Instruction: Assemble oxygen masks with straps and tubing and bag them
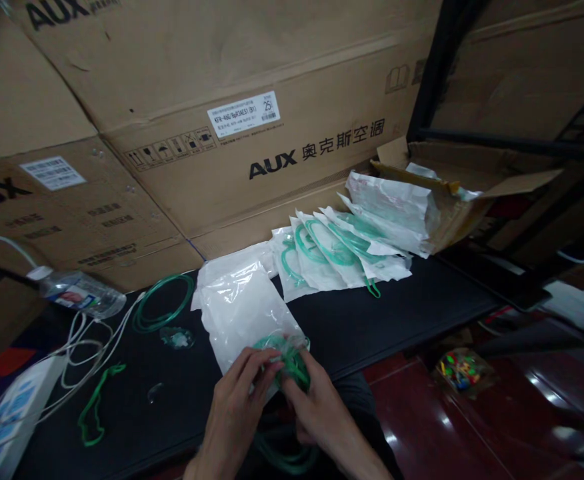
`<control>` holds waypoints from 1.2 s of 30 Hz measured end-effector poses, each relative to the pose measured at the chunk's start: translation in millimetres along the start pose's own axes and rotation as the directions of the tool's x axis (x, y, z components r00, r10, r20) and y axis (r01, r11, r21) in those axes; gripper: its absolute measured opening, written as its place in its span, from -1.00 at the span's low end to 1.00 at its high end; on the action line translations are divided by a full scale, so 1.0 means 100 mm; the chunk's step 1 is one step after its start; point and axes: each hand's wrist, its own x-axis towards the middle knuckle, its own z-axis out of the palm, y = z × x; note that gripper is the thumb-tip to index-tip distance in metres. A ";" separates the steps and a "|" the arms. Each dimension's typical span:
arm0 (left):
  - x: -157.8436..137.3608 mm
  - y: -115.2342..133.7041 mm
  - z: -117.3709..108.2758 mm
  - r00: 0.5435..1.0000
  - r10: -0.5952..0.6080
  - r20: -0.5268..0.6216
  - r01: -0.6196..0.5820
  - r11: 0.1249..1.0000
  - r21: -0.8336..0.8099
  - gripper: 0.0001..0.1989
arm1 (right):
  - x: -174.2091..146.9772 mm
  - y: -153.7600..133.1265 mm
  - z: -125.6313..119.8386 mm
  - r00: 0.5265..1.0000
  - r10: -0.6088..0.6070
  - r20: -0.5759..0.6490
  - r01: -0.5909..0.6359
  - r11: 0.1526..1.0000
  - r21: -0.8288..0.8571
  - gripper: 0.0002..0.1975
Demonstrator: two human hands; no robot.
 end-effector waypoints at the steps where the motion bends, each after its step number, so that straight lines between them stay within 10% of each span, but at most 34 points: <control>1: 0.00 -0.02 -0.02 1.000 -0.018 0.011 0.018 1.000 -0.005 -0.82 | -0.01 0.02 -0.01 0.998 0.057 0.005 -0.058 0.993 0.102 -0.34; 5: 0.02 -0.02 -0.03 0.998 -0.064 -0.027 0.063 0.997 -0.045 -0.83 | -0.05 0.05 -0.03 0.999 -0.003 -0.044 0.018 0.937 0.348 -0.29; 10: 0.04 0.04 0.03 0.994 0.027 -0.109 -0.041 0.991 -0.129 -0.77 | -0.03 -0.04 0.00 0.985 -0.172 -0.003 0.172 0.980 0.102 -0.51; 18: -0.05 0.00 0.12 0.979 0.169 -0.111 -0.181 0.976 -0.118 -0.71 | 0.09 0.02 0.02 0.942 -0.156 -0.297 0.181 0.982 0.058 -0.61; 24: 0.13 0.03 -0.03 0.998 -0.044 -0.053 0.030 0.970 -0.241 -0.81 | 0.03 0.12 0.02 0.990 -0.130 0.046 0.077 0.798 0.598 -0.59; 36: -0.05 0.25 0.00 0.979 0.105 0.173 -0.037 0.932 -0.361 -0.79 | 0.13 -0.08 0.32 0.985 -0.051 -0.164 0.139 0.798 0.586 -0.58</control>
